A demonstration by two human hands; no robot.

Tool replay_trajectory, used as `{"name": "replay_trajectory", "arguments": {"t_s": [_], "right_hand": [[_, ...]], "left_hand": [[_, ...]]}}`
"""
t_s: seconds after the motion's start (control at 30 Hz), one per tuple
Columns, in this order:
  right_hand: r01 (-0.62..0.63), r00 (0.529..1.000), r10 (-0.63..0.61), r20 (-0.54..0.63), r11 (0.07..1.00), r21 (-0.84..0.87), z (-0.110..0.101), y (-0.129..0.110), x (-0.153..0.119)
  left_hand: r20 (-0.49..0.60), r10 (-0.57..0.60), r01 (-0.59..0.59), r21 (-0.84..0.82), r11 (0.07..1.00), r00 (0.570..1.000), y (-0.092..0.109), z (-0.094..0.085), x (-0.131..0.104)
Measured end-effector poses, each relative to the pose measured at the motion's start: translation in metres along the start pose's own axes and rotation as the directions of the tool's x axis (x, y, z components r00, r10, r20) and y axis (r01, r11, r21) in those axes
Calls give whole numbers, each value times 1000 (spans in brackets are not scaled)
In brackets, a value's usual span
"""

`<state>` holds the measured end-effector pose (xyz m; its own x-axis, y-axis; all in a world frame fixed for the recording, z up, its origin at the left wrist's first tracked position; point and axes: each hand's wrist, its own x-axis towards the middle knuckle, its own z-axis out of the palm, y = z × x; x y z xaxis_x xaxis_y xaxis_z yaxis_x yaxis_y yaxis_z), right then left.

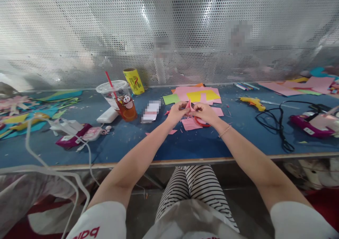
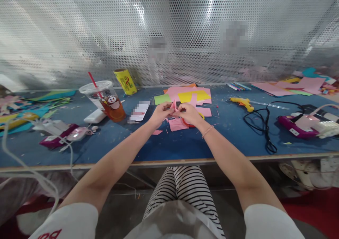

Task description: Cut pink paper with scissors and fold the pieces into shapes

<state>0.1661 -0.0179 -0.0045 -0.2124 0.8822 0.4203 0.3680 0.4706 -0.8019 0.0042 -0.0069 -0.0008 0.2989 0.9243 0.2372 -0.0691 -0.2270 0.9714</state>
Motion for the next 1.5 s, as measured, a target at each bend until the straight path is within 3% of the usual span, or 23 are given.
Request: {"name": "replay_trajectory", "arguments": {"t_s": [0.17, 0.3, 0.6, 0.73, 0.97, 1.2, 1.37, 1.5], "right_hand": [[-141, 987, 155, -41, 961, 238, -2, 0, -1], [-200, 968, 243, -65, 900, 388, -2, 2, 2], [-144, 961, 218, -169, 919, 368, -7, 7, 6], [-142, 969, 213, -122, 892, 429, -7, 10, 7], [-149, 978, 201, -56, 860, 488, -5, 8, 5], [-221, 967, 252, 35, 760, 612, -5, -5, 0], [-136, 983, 175, -47, 886, 443, -1, 1, 0], [-57, 985, 100, -139, 956, 287, 2, 11, 2]], "left_hand": [[-68, -77, 71, -85, 994, 995, 0, -4, 3], [-59, -137, 121, -212, 970, 989, 5, -5, 1], [-132, -111, 82, -210, 974, 985, 2, -10, 8], [-124, -85, 57, -215, 975, 989, -1, -13, 10], [46, -50, 57, -147, 988, 998, -1, -13, 6], [5, -48, 48, -154, 987, 999, -3, -9, 6], [-28, 40, -43, -85, 995, 999, -5, -7, 6], [-40, 18, -23, -126, 992, 999, -2, -3, 4]]}}
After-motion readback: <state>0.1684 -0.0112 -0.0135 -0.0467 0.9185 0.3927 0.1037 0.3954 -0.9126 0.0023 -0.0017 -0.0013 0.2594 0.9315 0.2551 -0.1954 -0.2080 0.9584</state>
